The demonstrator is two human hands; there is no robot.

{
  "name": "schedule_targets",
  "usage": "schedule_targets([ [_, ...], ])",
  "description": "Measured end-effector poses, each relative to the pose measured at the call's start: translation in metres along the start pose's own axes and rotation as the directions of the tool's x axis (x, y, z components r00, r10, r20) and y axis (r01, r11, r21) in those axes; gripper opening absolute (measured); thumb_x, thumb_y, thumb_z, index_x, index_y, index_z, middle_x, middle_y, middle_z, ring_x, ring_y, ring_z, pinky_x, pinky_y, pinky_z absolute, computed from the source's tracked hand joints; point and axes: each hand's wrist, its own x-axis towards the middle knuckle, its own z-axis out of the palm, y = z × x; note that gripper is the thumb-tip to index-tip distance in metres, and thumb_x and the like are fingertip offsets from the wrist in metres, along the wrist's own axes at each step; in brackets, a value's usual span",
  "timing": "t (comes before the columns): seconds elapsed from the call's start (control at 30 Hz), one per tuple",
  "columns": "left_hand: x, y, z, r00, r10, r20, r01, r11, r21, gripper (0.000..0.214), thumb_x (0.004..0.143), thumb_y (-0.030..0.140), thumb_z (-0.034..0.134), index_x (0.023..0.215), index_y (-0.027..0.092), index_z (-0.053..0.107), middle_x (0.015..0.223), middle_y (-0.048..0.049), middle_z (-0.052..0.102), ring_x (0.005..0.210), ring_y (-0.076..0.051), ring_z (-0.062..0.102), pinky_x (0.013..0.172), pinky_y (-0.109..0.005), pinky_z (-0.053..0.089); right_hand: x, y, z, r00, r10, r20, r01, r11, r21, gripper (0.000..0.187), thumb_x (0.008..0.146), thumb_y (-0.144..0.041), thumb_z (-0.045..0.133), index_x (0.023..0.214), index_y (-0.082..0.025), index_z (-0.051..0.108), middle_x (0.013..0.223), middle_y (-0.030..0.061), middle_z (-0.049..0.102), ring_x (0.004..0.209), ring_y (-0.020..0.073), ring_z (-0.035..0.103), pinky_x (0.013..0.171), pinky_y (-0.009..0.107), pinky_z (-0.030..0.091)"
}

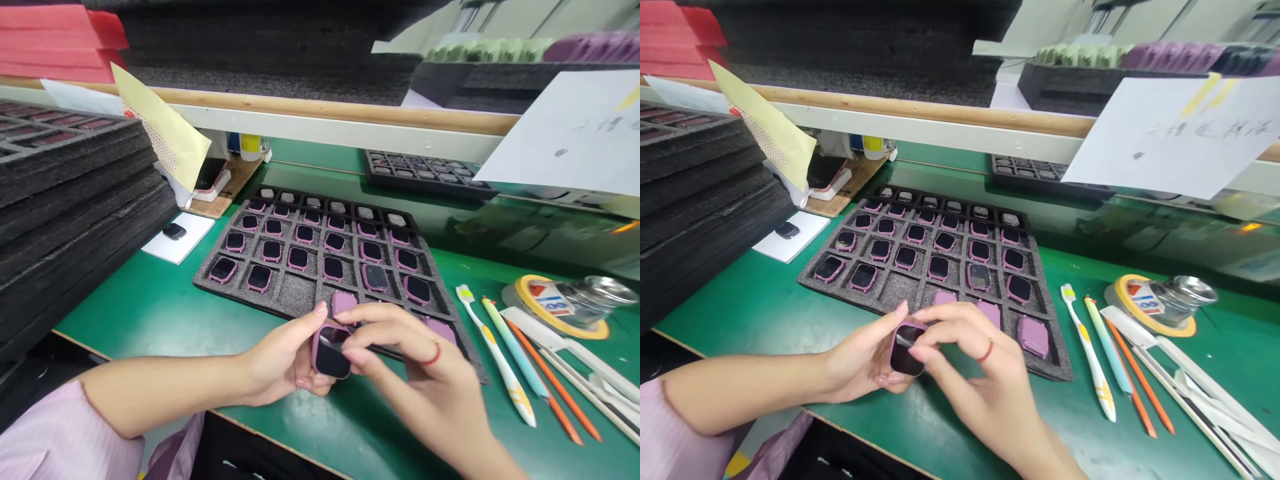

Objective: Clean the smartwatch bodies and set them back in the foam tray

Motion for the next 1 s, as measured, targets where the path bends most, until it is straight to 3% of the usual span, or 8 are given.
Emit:
schedule_targets([
  [0.07,0.000,-0.001,-0.001,1.000,-0.027,0.011,0.027,0.999,-0.016,0.057,0.094,0.067,0.047,0.088,0.013,0.064,0.070,-0.0024,0.063,0.043,-0.005,0.034,0.048,-0.026,0.016,0.000,0.003,-0.003,0.980,0.114,-0.165,-0.099,0.991,0.096,0.010,0.088,-0.022,0.072,0.078,-0.024,0.070,0.079,0.0036,0.074,0.077,0.0185,0.073,0.065,0.028,0.061],
  [0.17,0.001,-0.002,-0.003,0.999,-0.040,0.025,0.041,0.999,-0.022,0.058,0.094,0.067,0.046,0.095,0.013,0.067,0.080,-0.0054,0.068,0.042,-0.005,0.034,0.048,-0.027,0.015,-0.003,0.010,-0.007,0.869,0.348,-0.352,-0.245,0.921,0.304,0.012,0.086,-0.030,0.075,0.076,-0.024,0.071,0.078,0.0015,0.074,0.054,0.0114,0.067,0.051,0.023,0.059],
  [0.27,0.001,-0.002,-0.003,0.999,-0.018,0.047,0.019,0.999,-0.030,0.056,0.095,0.065,0.047,0.094,0.013,0.069,0.080,-0.0052,0.068,0.042,-0.005,0.034,0.048,-0.027,0.015,-0.007,0.016,-0.009,0.781,0.480,-0.399,-0.316,0.855,0.411,0.012,0.084,-0.033,0.078,0.080,-0.024,0.072,0.084,0.0015,0.078,0.063,0.0137,0.075,0.066,0.025,0.066],
  [0.37,0.000,-0.001,-0.003,0.999,-0.015,0.045,0.016,1.000,-0.025,0.056,0.095,0.065,0.048,0.094,0.013,0.069,0.080,-0.0051,0.068,0.042,-0.005,0.035,0.047,-0.026,0.016,-0.008,0.014,-0.008,0.790,0.453,-0.414,-0.294,0.872,0.392,0.014,0.082,-0.029,0.080,0.092,-0.024,0.072,0.100,0.0034,0.079,0.094,0.0204,0.078,0.086,0.029,0.066],
  [0.5,-0.001,0.000,-0.002,0.999,-0.021,0.042,0.022,0.999,-0.027,0.056,0.092,0.067,0.052,0.094,0.014,0.069,0.080,-0.0047,0.069,0.041,-0.004,0.035,0.047,-0.026,0.016,-0.010,0.005,-0.006,0.843,0.344,-0.414,-0.256,0.933,0.253,0.016,0.086,-0.017,0.074,0.099,-0.025,0.071,0.104,0.0028,0.078,0.096,0.0196,0.077,0.089,0.032,0.066],
  [0.73,-0.001,-0.001,-0.001,0.998,-0.036,0.054,0.037,0.999,-0.031,0.057,0.084,0.071,0.060,0.094,0.015,0.066,0.078,-0.0031,0.068,0.042,-0.005,0.037,0.047,-0.025,0.018,-0.027,0.008,-0.012,0.978,-0.093,-0.187,0.064,0.986,-0.156,0.036,0.084,-0.006,0.071,0.111,-0.030,0.073,0.102,0.0014,0.079,0.092,0.0228,0.077,0.083,0.037,0.066],
  [0.87,-0.001,0.000,0.000,0.998,-0.023,0.059,0.026,0.999,-0.037,0.054,0.087,0.069,0.058,0.086,0.016,0.061,0.059,0.0034,0.053,0.042,-0.006,0.033,0.045,-0.023,0.017,-0.032,0.006,-0.021,0.975,-0.216,0.051,0.221,0.964,-0.149,0.042,0.098,-0.019,0.057,0.137,-0.033,0.062,0.115,0.0018,0.077,0.099,0.0209,0.076,0.094,0.034,0.063],
  [1.0,-0.002,0.001,0.000,0.998,-0.059,0.019,0.060,0.998,-0.033,0.053,0.087,0.068,0.057,0.087,0.016,0.060,0.062,0.0035,0.050,0.044,-0.006,0.034,0.045,-0.023,0.015,-0.030,0.003,-0.030,0.913,-0.278,0.297,0.339,0.924,-0.177,0.045,0.105,-0.026,0.045,0.150,-0.027,0.048,0.123,0.0008,0.075,0.116,0.0171,0.070,0.110,0.027,0.050],
])
